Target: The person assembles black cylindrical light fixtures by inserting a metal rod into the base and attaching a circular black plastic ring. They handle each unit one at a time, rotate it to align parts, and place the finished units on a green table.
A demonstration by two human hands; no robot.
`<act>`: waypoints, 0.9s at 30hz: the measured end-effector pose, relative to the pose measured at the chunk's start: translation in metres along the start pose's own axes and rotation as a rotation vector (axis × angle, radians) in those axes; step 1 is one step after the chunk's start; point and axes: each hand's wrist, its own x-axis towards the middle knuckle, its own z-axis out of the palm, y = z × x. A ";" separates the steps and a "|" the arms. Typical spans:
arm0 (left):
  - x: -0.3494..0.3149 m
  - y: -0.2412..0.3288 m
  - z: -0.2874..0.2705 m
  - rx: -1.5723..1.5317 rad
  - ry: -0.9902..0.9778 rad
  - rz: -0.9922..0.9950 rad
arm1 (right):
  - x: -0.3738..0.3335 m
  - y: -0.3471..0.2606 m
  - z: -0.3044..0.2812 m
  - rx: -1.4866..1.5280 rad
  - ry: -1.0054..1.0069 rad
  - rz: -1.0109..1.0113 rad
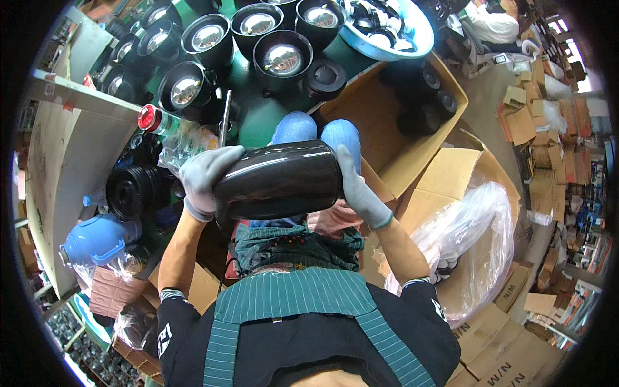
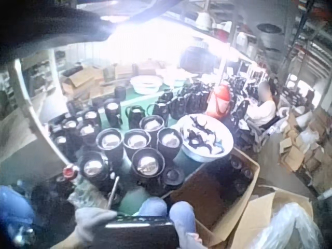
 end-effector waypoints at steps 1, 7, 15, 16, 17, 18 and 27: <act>-0.007 -0.003 0.001 -0.164 -0.034 -0.146 | -0.001 -0.013 0.002 0.037 -0.003 0.014; -0.045 -0.018 0.042 -0.622 -0.142 -0.542 | 0.001 0.020 0.009 -0.042 0.029 -0.738; -0.072 -0.029 0.046 -1.009 -0.108 -0.550 | -0.024 0.009 -0.004 -0.303 0.065 -0.720; -0.110 -0.045 0.070 -1.524 -0.028 -0.728 | -0.020 -0.001 -0.003 -0.406 0.085 -0.983; -0.148 -0.061 0.094 -1.897 0.086 -0.916 | -0.013 -0.005 0.002 -0.425 0.090 -1.126; -0.138 -0.056 0.099 -1.683 0.067 -0.888 | -0.008 -0.004 0.006 -0.413 0.079 -1.251; -0.029 0.002 0.029 -0.381 0.075 -0.436 | -0.026 -0.045 0.014 -0.291 0.156 -0.541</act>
